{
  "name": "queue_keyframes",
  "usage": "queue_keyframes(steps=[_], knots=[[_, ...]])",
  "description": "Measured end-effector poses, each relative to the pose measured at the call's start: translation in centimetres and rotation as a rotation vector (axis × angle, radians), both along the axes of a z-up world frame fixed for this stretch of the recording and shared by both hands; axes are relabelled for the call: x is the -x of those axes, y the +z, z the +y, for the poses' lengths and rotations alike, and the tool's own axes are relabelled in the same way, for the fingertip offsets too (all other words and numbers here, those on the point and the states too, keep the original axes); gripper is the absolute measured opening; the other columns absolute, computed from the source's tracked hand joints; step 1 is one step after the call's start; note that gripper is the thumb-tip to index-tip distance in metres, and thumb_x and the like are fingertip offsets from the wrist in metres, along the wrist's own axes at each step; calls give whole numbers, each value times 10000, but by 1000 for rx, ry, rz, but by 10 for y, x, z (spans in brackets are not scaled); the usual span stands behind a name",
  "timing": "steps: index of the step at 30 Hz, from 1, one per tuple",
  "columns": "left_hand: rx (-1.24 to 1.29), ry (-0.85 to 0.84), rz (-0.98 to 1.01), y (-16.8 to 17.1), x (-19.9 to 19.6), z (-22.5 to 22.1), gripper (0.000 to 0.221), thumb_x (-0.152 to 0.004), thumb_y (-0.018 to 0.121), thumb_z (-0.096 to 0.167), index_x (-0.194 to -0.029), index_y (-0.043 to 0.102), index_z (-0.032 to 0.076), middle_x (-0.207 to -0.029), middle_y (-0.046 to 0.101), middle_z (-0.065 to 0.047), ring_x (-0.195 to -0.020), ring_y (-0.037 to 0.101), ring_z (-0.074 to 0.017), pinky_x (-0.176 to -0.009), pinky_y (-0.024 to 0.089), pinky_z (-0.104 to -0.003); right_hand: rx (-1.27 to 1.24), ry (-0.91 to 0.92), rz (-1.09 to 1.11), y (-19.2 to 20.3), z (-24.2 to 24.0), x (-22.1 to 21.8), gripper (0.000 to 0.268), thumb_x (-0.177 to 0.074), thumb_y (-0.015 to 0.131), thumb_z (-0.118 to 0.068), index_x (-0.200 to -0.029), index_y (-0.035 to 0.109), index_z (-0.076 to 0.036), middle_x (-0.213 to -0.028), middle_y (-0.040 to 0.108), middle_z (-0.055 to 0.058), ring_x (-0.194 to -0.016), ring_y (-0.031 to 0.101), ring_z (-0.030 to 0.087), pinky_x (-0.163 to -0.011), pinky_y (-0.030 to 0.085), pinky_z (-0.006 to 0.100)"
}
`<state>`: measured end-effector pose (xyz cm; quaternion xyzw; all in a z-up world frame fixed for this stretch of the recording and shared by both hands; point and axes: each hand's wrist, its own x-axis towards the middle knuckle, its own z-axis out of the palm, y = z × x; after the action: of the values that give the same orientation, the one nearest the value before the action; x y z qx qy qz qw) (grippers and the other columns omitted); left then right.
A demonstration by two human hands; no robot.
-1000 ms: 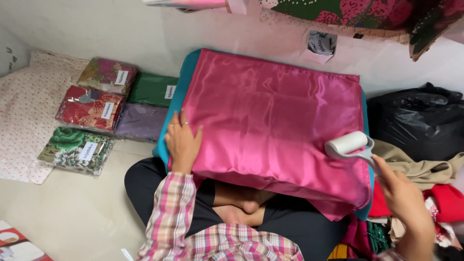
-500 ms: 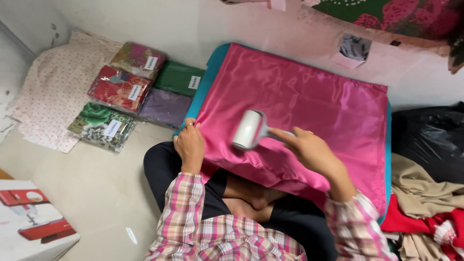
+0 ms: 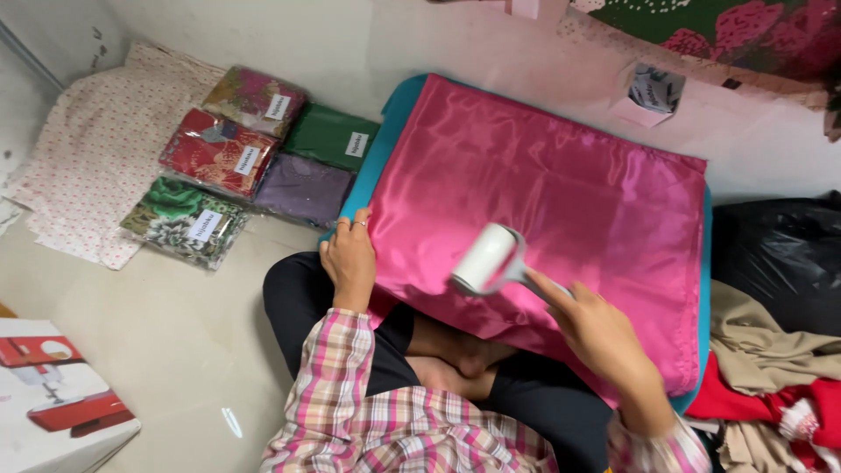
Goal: Using a lint roller to remove debris from a pink fabric and then folding it.
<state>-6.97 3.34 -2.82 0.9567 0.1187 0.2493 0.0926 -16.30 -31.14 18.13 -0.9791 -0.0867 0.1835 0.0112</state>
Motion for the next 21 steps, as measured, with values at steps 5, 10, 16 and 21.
queue_keyframes(steps=[5,10,16,21], knots=[[-117,-15,-39,35,-8,-30,167,-979,611,236,-1119,688,285,-1058,607,-60,-863,612,-303,-647,448,-428,169,-308,40,-10,-77,60,633,-1003,421,-518,-1573,186,-661,-1028,664,48,-969,750,363,-859,636,502],[25,-500,-16,61,-24,-105,441,-911,697,428,-1287,662,201,-1424,555,-125,-1325,516,-401,-1028,445,-554,193,-492,-65,-38,-108,36,617,-1044,382,-511,-1638,216,-537,-1087,678,134,-991,750,443,-886,611,565],[19,-578,150,51,-28,-121,655,-1000,405,667,-1527,471,282,-1610,428,-96,-1491,341,-420,-1166,171,-705,111,-566,-240,-73,-154,-66,567,-1075,394,-392,-1637,320,-370,-1102,708,283,-1076,698,550,-926,558,634],[27,-571,203,57,-25,-120,644,-995,419,655,-1527,475,297,-1620,422,-71,-1498,332,-409,-1164,178,-703,21,-579,-374,-84,-188,-142,595,-1062,432,-342,-1638,351,-221,-1083,702,384,-1033,682,604,-843,550,668]])
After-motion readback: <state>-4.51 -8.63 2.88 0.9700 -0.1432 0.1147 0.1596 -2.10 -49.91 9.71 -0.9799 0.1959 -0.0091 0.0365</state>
